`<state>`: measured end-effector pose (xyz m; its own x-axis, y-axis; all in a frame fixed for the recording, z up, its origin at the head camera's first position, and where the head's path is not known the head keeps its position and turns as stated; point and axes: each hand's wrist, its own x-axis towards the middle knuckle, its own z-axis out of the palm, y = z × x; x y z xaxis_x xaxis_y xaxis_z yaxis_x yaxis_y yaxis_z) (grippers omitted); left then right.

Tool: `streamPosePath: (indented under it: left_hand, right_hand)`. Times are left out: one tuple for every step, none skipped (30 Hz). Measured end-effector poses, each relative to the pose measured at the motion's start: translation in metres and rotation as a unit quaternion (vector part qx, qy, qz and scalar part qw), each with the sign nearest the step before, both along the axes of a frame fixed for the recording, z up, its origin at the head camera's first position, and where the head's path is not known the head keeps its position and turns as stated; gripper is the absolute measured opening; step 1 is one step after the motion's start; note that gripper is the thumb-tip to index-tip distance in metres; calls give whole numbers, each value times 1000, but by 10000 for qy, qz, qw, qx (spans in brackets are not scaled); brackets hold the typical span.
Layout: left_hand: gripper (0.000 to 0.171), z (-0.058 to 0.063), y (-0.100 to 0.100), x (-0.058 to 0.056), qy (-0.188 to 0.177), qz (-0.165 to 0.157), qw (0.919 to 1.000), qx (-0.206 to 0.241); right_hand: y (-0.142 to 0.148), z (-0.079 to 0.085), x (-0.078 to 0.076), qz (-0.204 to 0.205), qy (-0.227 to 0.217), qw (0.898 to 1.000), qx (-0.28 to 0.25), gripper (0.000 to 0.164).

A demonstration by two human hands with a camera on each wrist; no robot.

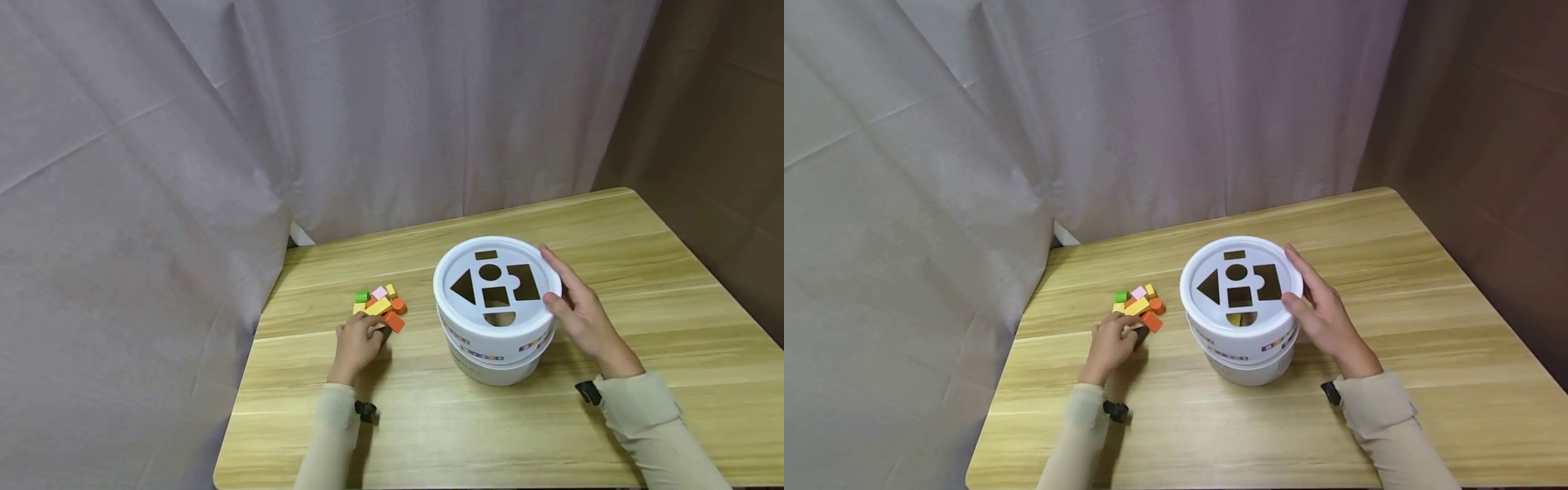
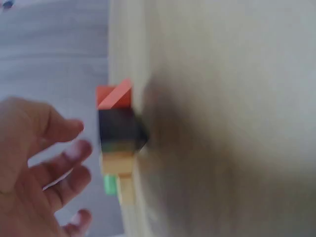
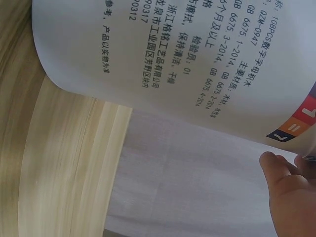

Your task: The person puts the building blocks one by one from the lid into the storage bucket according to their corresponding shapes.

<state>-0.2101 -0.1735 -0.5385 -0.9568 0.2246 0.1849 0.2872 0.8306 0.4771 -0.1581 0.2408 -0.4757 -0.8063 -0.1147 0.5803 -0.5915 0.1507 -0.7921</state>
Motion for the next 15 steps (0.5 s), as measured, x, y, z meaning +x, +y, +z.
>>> streamPosePath:
  left_hand:
    - [33, 2, -4, 0, -142, -74, 9998, 77]
    - [37, 4, -7, -1, -276, -170, 9994, 134]
    - [41, 5, -10, -1, -393, -280, 9987, 137]
    - [44, 6, -13, -1, -507, -397, 9979, 104]
    - [46, 7, -15, -1, -580, -522, 9970, 31]
    - [48, 7, -17, -1, -635, -636, 9959, -56]
    - [49, 6, -18, -1, -665, -720, 9951, -130]
    - [50, 6, -19, -1, -666, -798, 9944, -201]
    - [49, 5, -19, -1, -658, -848, 9938, -273]
    - [48, 4, -19, 0, -659, -878, 9935, -295]
    - [47, 4, -19, 0, -640, -900, 9934, -298]
    - [47, 3, -18, 1, -625, -913, 9934, -296]
    - [46, 2, -18, 1, -599, -930, 9934, -314]
    - [45, 2, -17, 2, -590, -938, 9933, -316]
    - [44, 2, -16, 2, -593, -924, 9934, -320]
  right_hand:
    - [0, 0, 0, 2, 23, 10000, -1, 68]
    - [-1, 0, 0, 12, 24, 10000, -42, 68]
    - [-1, 0, 0, 24, 25, 10000, -64, 67]
    - [-1, 0, 0, 32, 26, 9999, -101, 67]
    - [-1, 0, 0, 35, 19, 9999, -114, 67]
    - [-1, 0, 0, 29, 12, 9999, -115, 67]
    - [-1, 0, 0, 21, 17, 9999, -109, 67]
    - [-1, 0, 0, 10, -4, 10000, -95, 67]
    - [-1, 0, 0, 3, 6, 10000, -55, 67]
    - [-1, 1, 0, -8, 8, 10000, -37, 68]
    - [-1, 1, 0, -16, 9, 10000, -42, 68]
    - [-1, 1, 0, -25, 8, 10000, -69, 67]
    - [-2, 1, 0, -41, -1, 9999, -97, 67]
    - [-2, 1, 0, -56, -19, 9999, -124, 67]
    - [-2, 1, 0, -59, -22, 9998, -166, 67]
